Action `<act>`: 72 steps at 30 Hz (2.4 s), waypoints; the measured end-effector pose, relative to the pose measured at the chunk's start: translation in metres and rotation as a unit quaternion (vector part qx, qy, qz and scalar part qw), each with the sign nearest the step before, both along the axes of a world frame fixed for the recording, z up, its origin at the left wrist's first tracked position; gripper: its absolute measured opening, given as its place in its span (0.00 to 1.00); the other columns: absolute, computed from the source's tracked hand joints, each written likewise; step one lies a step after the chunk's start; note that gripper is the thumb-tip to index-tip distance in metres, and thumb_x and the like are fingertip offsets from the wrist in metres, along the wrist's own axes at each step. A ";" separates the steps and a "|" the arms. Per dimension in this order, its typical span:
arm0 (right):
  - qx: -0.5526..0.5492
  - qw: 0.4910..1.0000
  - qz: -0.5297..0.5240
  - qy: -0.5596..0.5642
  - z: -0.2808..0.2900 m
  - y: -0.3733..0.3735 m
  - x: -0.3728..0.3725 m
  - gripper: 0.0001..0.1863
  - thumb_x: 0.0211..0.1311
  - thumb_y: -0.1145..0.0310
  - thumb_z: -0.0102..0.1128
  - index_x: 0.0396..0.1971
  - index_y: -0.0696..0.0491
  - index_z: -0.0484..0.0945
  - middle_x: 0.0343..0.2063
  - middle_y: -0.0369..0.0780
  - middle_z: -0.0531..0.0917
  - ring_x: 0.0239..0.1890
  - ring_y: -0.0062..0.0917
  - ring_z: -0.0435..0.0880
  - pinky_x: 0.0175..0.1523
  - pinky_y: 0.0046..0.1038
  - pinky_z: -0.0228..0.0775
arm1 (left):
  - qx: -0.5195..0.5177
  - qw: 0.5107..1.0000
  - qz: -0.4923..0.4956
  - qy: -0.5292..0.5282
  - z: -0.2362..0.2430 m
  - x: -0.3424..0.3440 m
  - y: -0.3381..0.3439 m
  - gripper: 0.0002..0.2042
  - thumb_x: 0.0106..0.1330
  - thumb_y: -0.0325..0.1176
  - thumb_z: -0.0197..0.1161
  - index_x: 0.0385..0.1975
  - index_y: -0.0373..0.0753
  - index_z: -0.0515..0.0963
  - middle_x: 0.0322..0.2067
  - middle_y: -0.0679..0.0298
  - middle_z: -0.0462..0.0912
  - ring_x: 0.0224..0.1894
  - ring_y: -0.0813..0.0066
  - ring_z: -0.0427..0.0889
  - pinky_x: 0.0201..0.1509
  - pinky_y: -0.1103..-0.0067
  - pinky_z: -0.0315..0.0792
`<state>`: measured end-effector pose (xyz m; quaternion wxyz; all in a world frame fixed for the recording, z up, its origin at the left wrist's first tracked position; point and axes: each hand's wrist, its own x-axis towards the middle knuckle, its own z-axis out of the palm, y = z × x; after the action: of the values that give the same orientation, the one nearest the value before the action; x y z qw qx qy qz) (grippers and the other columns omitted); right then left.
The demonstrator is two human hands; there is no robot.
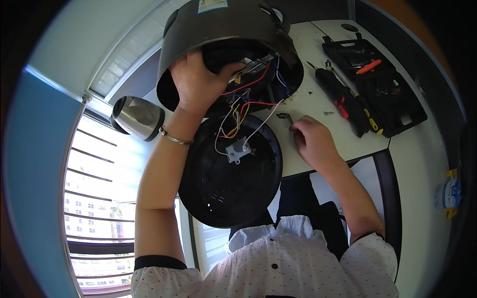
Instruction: The person is repairing a small kitchen appliance, likely a rice cooker. They are seen manipulating internal wires and components with their hands, attempting to connect or fix the electrical system inside the device's casing.
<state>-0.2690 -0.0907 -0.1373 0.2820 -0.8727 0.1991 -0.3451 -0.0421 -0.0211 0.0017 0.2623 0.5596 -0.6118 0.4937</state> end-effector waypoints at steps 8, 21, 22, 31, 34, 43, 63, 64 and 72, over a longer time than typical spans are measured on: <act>0.244 0.966 0.027 -0.084 -0.006 -0.001 -0.003 0.10 0.48 0.85 0.57 0.33 0.59 0.77 0.25 0.35 0.76 0.27 0.15 0.76 0.33 0.17 0.69 | -0.005 1.000 0.003 0.010 0.001 -0.002 -0.001 0.38 0.36 0.50 0.76 0.46 0.33 0.71 0.38 0.52 0.77 0.41 0.50 0.75 0.44 0.64 0.69; 0.472 0.847 0.078 -0.233 -0.001 0.000 0.004 0.07 0.53 0.81 0.61 0.34 0.61 0.77 0.26 0.35 0.80 0.29 0.15 0.79 0.34 0.14 0.70 | 0.000 1.000 0.018 0.015 -0.001 0.001 -0.001 0.39 0.36 0.53 0.76 0.46 0.33 0.72 0.40 0.51 0.76 0.43 0.50 0.75 0.47 0.64 0.69; 0.478 0.840 0.081 -0.243 0.003 0.001 0.004 0.08 0.53 0.81 0.61 0.34 0.60 0.77 0.26 0.35 0.81 0.30 0.14 0.79 0.35 0.14 0.70 | 0.000 1.000 0.015 0.014 0.000 0.000 -0.001 0.38 0.36 0.51 0.77 0.45 0.32 0.73 0.39 0.51 0.77 0.42 0.50 0.75 0.47 0.65 0.70; 0.471 0.837 0.059 -0.275 0.005 -0.003 0.013 0.11 0.52 0.83 0.60 0.38 0.61 0.76 0.32 0.38 0.81 0.33 0.17 0.80 0.37 0.17 0.71 | -0.001 1.000 0.017 0.018 0.002 -0.007 0.000 0.35 0.36 0.47 0.78 0.43 0.31 0.74 0.38 0.52 0.78 0.40 0.51 0.76 0.46 0.66 0.70; 0.501 0.820 0.078 -0.265 0.006 -0.004 0.019 0.13 0.53 0.84 0.58 0.41 0.61 0.75 0.35 0.40 0.80 0.36 0.19 0.80 0.42 0.20 0.73 | -0.002 1.000 0.016 0.020 0.001 -0.006 -0.001 0.35 0.36 0.47 0.78 0.42 0.31 0.74 0.38 0.52 0.78 0.40 0.51 0.76 0.46 0.66 0.70; 0.519 0.831 0.077 -0.188 0.012 -0.010 0.046 0.08 0.54 0.80 0.61 0.35 0.60 0.78 0.32 0.40 0.81 0.32 0.18 0.79 0.35 0.21 0.75 | -0.005 1.000 0.022 0.001 0.001 -0.003 -0.001 0.35 0.35 0.47 0.78 0.42 0.30 0.75 0.38 0.50 0.78 0.41 0.50 0.75 0.47 0.66 0.69; 0.493 0.846 0.078 -0.186 0.016 -0.007 0.066 0.08 0.55 0.71 0.64 0.31 0.61 0.79 0.16 0.38 0.76 0.12 0.13 0.68 0.13 0.16 0.52 | -0.011 1.000 0.013 -0.009 0.001 -0.004 -0.002 0.35 0.34 0.46 0.79 0.41 0.30 0.75 0.37 0.50 0.78 0.40 0.50 0.75 0.47 0.66 0.70; 0.497 0.844 0.095 -0.180 0.015 -0.008 0.069 0.09 0.56 0.71 0.64 0.32 0.61 0.78 0.15 0.38 0.76 0.10 0.13 0.67 0.13 0.16 0.52 | -0.010 1.000 0.015 -0.006 0.001 -0.005 -0.002 0.35 0.34 0.46 0.79 0.41 0.30 0.75 0.37 0.50 0.78 0.40 0.50 0.75 0.47 0.66 0.70; 0.496 0.839 0.138 -0.176 0.024 -0.017 0.070 0.09 0.58 0.71 0.61 0.36 0.59 0.78 0.16 0.38 0.78 0.11 0.16 0.72 0.14 0.15 0.57 | -0.006 1.000 0.011 0.004 0.001 -0.005 -0.002 0.35 0.34 0.47 0.79 0.41 0.30 0.75 0.38 0.50 0.78 0.40 0.50 0.75 0.46 0.66 0.70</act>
<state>-0.1987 -0.1079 -0.1135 0.7527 -0.5586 0.1677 -0.3055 -0.0469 -0.0234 0.0030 0.2625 0.5671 -0.6014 0.4979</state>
